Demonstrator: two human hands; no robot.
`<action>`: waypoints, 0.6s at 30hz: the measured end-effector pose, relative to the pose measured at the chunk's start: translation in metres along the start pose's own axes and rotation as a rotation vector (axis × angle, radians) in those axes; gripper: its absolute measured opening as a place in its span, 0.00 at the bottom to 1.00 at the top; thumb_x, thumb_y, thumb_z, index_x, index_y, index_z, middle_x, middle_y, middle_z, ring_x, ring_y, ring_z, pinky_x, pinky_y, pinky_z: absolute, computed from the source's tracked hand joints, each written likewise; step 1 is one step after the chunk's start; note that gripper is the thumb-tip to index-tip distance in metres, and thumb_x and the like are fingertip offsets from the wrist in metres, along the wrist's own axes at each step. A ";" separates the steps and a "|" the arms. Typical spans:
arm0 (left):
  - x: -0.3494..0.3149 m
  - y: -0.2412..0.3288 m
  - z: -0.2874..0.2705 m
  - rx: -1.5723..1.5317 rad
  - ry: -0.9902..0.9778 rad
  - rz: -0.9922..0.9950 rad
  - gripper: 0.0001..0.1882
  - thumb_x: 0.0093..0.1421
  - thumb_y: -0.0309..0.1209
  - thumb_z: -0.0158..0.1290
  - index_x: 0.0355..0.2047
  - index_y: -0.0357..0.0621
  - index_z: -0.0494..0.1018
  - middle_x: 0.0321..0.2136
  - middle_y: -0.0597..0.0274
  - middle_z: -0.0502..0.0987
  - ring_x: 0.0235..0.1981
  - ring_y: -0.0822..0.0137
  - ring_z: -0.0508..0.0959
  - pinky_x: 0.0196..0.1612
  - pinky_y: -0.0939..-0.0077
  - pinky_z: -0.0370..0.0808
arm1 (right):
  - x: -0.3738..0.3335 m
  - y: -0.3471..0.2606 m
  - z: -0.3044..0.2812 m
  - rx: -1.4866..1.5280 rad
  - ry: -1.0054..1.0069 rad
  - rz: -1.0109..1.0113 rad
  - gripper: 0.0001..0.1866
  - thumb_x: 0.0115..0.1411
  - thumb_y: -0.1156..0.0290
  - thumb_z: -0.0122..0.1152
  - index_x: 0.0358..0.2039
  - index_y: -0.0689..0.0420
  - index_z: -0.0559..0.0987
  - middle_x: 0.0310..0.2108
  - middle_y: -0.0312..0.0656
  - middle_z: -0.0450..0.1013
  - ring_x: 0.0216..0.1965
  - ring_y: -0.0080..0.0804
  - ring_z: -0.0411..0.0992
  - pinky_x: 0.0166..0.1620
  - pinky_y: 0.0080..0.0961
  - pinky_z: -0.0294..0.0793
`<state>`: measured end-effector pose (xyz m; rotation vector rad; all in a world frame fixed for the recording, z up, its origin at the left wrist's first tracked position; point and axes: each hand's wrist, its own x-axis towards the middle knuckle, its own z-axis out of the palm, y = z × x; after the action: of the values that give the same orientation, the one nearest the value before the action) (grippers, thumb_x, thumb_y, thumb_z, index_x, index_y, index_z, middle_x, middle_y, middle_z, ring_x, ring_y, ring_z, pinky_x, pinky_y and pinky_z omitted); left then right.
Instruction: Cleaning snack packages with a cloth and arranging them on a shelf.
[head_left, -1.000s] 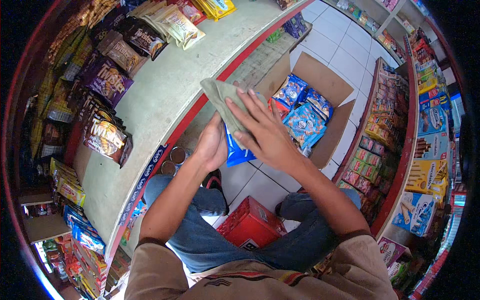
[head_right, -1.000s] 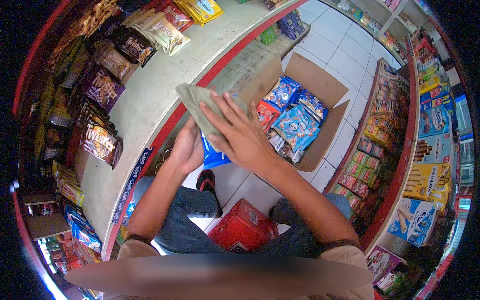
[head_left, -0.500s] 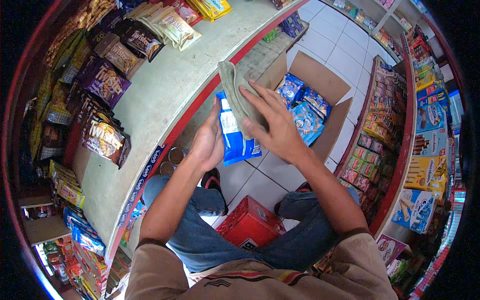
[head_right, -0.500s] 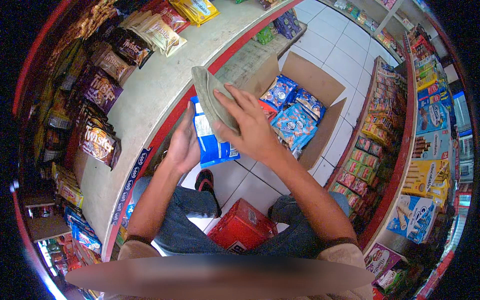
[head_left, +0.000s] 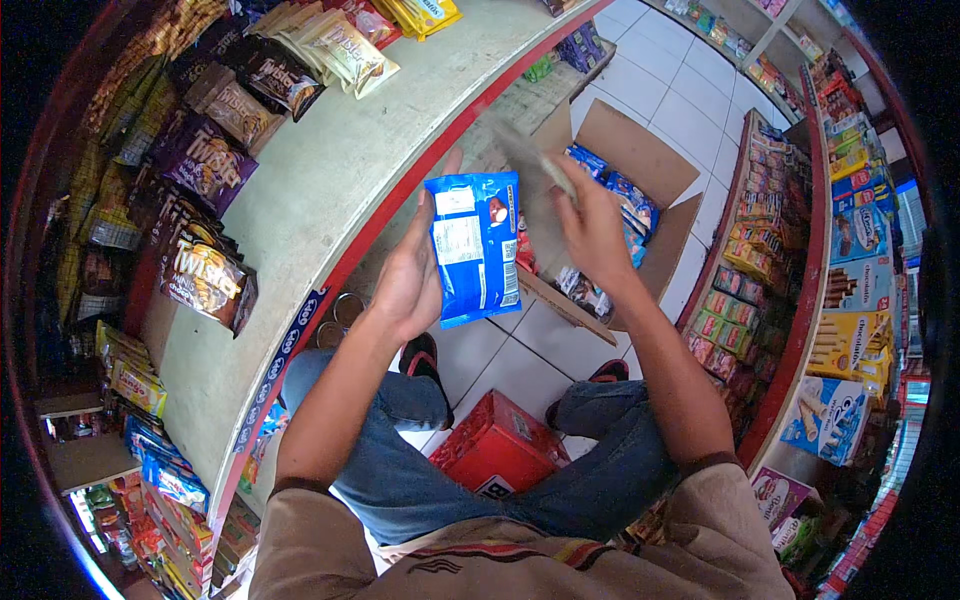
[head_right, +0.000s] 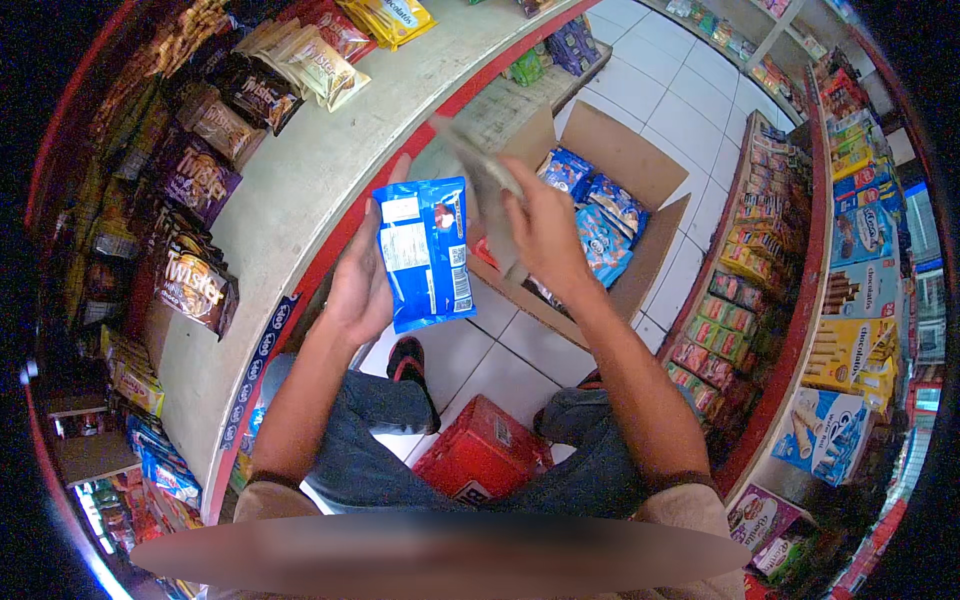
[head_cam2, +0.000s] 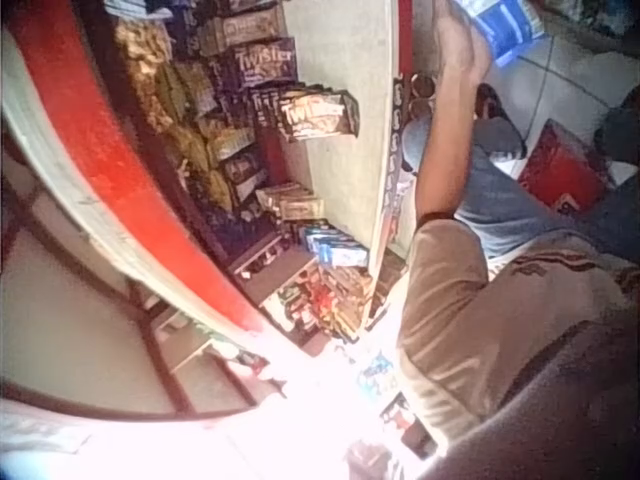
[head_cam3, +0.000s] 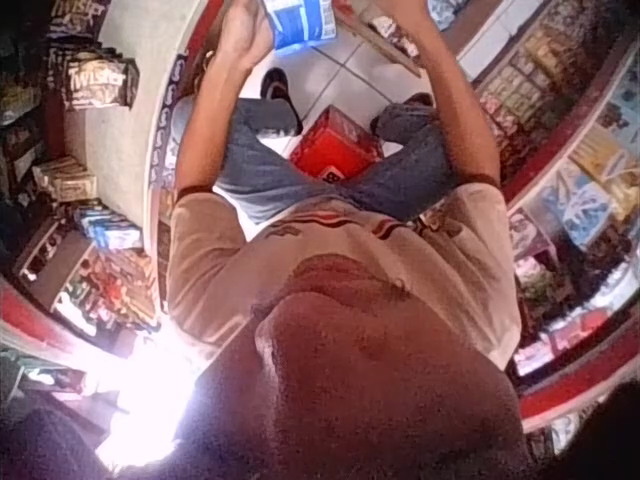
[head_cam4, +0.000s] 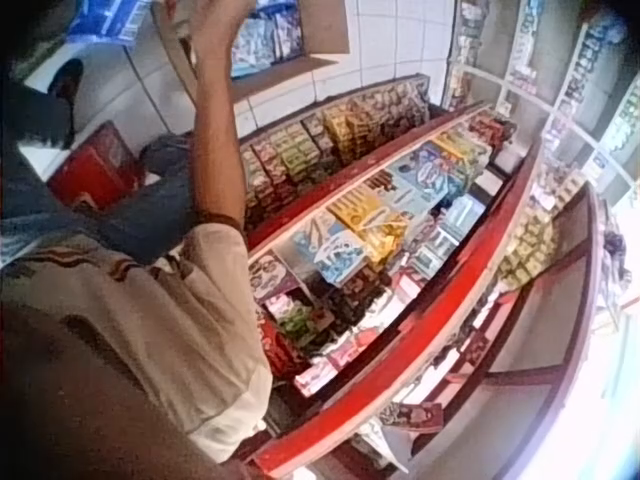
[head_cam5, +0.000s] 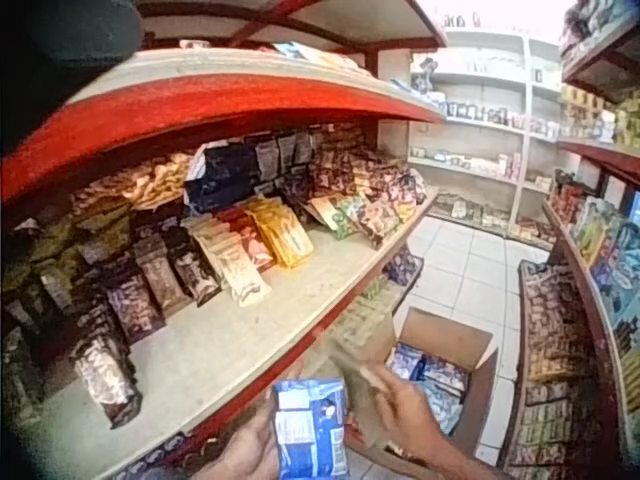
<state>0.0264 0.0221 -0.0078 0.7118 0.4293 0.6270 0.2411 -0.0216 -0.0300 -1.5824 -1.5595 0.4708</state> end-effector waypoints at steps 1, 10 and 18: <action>0.001 0.000 -0.002 -0.019 0.039 0.014 0.35 0.73 0.57 0.35 0.76 0.68 0.42 0.66 0.57 0.65 0.61 0.59 0.73 0.62 0.56 0.72 | 0.001 -0.004 -0.003 0.046 0.112 0.008 0.23 0.61 0.82 0.55 0.58 0.59 0.74 0.39 0.59 0.78 0.40 0.55 0.79 0.43 0.40 0.76; 0.002 0.002 -0.016 -0.033 0.093 -0.021 0.34 0.74 0.56 0.34 0.76 0.68 0.43 0.67 0.59 0.64 0.62 0.59 0.72 0.64 0.57 0.71 | -0.002 -0.029 -0.013 -0.005 0.223 -0.333 0.21 0.59 0.88 0.48 0.51 0.59 0.79 0.43 0.51 0.78 0.45 0.49 0.78 0.46 0.32 0.75; 0.005 0.001 -0.009 0.023 0.105 0.054 0.35 0.73 0.57 0.35 0.76 0.66 0.43 0.68 0.58 0.64 0.61 0.58 0.73 0.62 0.56 0.72 | 0.006 -0.011 -0.035 0.433 0.068 -0.040 0.05 0.66 0.79 0.46 0.36 0.63 0.72 0.32 0.41 0.72 0.39 0.23 0.72 0.44 0.26 0.71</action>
<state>0.0249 0.0296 -0.0139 0.7160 0.5164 0.7134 0.2621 -0.0280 0.0004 -1.2190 -1.3267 0.6742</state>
